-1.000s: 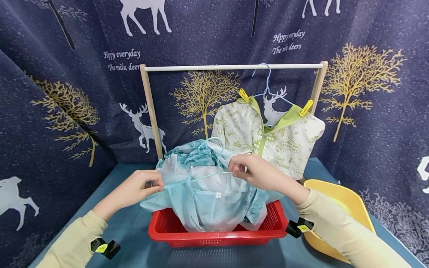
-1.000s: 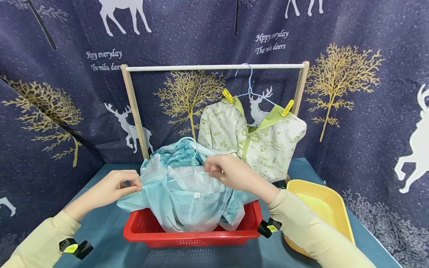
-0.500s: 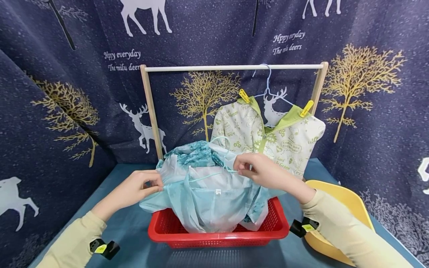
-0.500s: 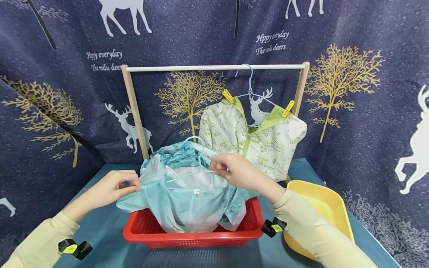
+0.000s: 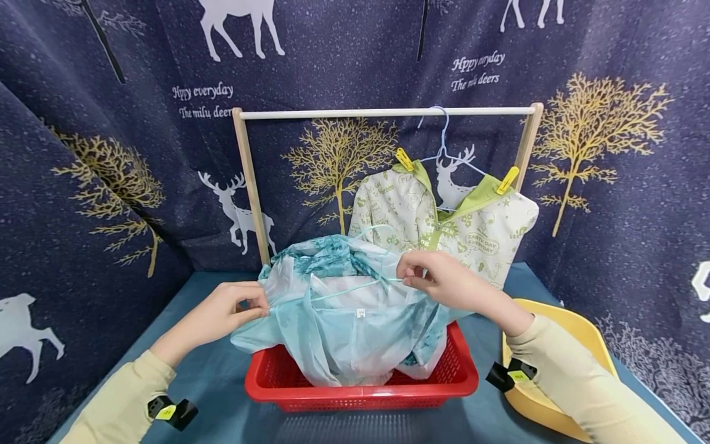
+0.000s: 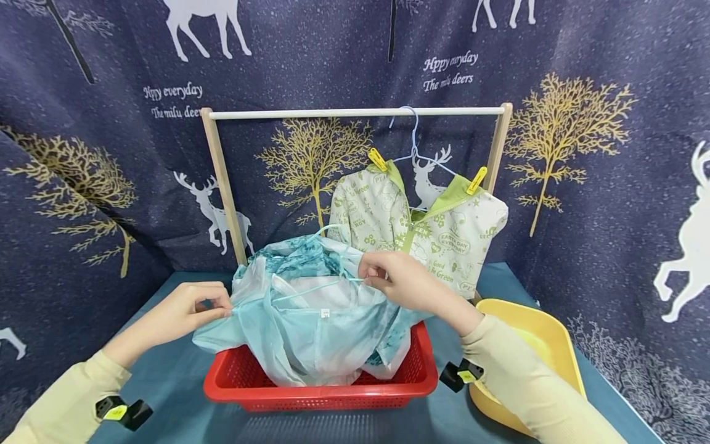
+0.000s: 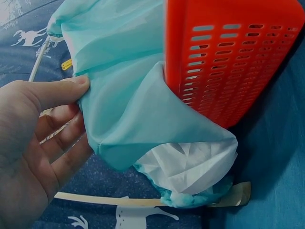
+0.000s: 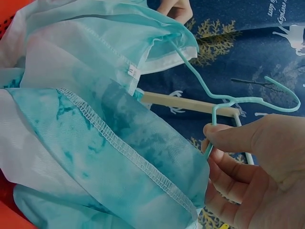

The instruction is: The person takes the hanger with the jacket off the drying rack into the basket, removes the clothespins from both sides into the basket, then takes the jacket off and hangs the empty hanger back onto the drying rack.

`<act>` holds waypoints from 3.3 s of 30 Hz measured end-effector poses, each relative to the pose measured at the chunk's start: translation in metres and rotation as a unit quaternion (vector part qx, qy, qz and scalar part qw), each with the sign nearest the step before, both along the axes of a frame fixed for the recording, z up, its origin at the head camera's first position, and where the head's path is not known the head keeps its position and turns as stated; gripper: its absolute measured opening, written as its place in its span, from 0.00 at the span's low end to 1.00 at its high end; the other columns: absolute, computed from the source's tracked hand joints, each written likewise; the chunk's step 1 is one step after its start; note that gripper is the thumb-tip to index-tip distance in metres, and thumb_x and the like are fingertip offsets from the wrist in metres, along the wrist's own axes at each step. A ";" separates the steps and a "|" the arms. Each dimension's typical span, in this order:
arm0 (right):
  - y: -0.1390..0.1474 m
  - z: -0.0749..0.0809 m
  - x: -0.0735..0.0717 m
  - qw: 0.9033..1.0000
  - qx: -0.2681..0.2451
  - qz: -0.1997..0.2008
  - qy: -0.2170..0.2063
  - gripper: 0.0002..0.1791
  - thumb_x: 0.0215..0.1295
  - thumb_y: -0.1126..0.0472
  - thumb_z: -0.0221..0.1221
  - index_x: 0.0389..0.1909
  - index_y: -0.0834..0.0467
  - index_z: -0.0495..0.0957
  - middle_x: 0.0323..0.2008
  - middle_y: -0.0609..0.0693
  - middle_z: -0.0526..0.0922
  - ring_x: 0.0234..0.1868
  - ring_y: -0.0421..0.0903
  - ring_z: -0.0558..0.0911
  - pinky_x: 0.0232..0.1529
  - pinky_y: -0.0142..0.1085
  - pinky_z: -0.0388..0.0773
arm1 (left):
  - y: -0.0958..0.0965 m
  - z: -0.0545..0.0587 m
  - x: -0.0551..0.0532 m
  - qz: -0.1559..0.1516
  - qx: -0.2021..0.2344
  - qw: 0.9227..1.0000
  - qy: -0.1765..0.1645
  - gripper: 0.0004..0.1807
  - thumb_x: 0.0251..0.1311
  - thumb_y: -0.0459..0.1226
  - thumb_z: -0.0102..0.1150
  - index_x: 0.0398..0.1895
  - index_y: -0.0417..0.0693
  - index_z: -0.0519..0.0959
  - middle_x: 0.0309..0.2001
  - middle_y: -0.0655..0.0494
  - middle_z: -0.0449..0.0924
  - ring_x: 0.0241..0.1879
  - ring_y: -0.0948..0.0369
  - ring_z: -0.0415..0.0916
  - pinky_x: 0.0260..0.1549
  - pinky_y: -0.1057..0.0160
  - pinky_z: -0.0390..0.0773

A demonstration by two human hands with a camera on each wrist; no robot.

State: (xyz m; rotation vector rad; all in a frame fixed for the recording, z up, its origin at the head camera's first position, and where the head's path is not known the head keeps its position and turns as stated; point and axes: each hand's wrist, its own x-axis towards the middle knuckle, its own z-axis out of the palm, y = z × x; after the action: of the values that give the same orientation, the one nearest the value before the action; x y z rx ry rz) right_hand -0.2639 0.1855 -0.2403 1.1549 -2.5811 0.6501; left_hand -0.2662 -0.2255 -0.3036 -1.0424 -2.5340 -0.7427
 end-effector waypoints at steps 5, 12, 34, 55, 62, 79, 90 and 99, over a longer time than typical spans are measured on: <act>0.005 0.002 -0.001 1.000 -0.011 -0.003 0.003 0.08 0.68 0.67 0.59 0.34 0.48 0.78 0.30 0.43 0.79 0.31 0.37 0.74 0.32 0.31 0.75 | -0.001 -0.001 -0.001 -0.005 0.005 1.000 0.009 0.12 0.57 0.32 0.67 0.26 0.61 0.78 0.26 0.70 0.74 0.25 0.75 0.68 0.20 0.70 0.72; 0.012 0.001 -0.004 1.000 -0.019 -0.002 0.016 0.08 0.67 0.67 0.59 0.34 0.49 0.78 0.30 0.45 0.80 0.32 0.37 0.75 0.32 0.32 0.75 | -0.005 -0.002 -0.001 -0.003 0.006 1.000 -0.001 0.12 0.58 0.33 0.66 0.27 0.62 0.79 0.26 0.70 0.74 0.25 0.75 0.68 0.20 0.70 0.72; 0.026 0.004 -0.010 0.998 -0.033 -0.015 0.047 0.08 0.67 0.67 0.60 0.35 0.49 0.77 0.32 0.42 0.79 0.34 0.36 0.77 0.35 0.33 0.77 | -0.009 -0.006 -0.003 -0.001 0.016 1.000 0.005 0.12 0.58 0.32 0.66 0.27 0.62 0.78 0.26 0.69 0.75 0.26 0.75 0.69 0.20 0.70 0.72; 0.041 0.012 -0.016 0.995 -0.072 -0.059 0.047 0.02 0.70 0.65 0.57 0.37 0.57 0.77 0.35 0.48 0.81 0.38 0.41 0.79 0.39 0.35 0.79 | -0.017 -0.019 -0.009 0.001 0.007 1.000 -0.001 0.12 0.58 0.32 0.66 0.28 0.62 0.79 0.28 0.70 0.77 0.28 0.76 0.70 0.23 0.69 0.73; 0.039 0.016 -0.015 0.993 -0.075 -0.069 0.056 0.02 0.71 0.63 0.57 0.37 0.56 0.76 0.35 0.47 0.81 0.38 0.41 0.79 0.40 0.36 0.79 | -0.014 -0.019 -0.006 0.007 0.005 1.000 -0.009 0.11 0.59 0.32 0.66 0.28 0.62 0.79 0.28 0.70 0.77 0.28 0.75 0.70 0.25 0.69 0.73; 0.038 0.022 -0.018 0.987 -0.098 -0.103 0.074 0.02 0.71 0.65 0.56 0.41 0.59 0.77 0.36 0.52 0.82 0.39 0.45 0.79 0.39 0.35 0.80 | -0.011 -0.023 -0.008 -0.023 -0.029 0.999 -0.030 0.12 0.59 0.32 0.65 0.27 0.62 0.80 0.28 0.69 0.79 0.28 0.76 0.71 0.28 0.70 0.75; 0.046 0.027 -0.023 0.976 -0.167 -0.138 0.027 0.07 0.74 0.63 0.53 0.45 0.62 0.75 0.37 0.61 0.81 0.32 0.38 0.80 0.33 0.29 0.79 | -0.014 -0.022 -0.006 0.013 -0.055 0.998 -0.032 0.11 0.57 0.30 0.65 0.30 0.60 0.81 0.29 0.68 0.81 0.28 0.76 0.73 0.27 0.69 0.75; 0.048 0.031 -0.026 0.971 -0.195 -0.137 0.017 0.08 0.74 0.64 0.53 0.46 0.65 0.74 0.37 0.62 0.80 0.29 0.32 0.80 0.32 0.30 0.82 | -0.012 -0.025 -0.009 0.005 -0.059 0.998 -0.027 0.15 0.58 0.33 0.66 0.22 0.63 0.74 0.24 0.71 0.72 0.28 0.76 0.69 0.29 0.70 0.73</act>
State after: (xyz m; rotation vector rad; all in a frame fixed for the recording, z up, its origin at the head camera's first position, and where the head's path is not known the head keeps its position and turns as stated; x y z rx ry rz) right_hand -0.2894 0.2333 -0.2097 0.6654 -2.3732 1.0001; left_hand -0.2756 -0.2378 -0.3284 -1.0599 -2.6554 -0.6321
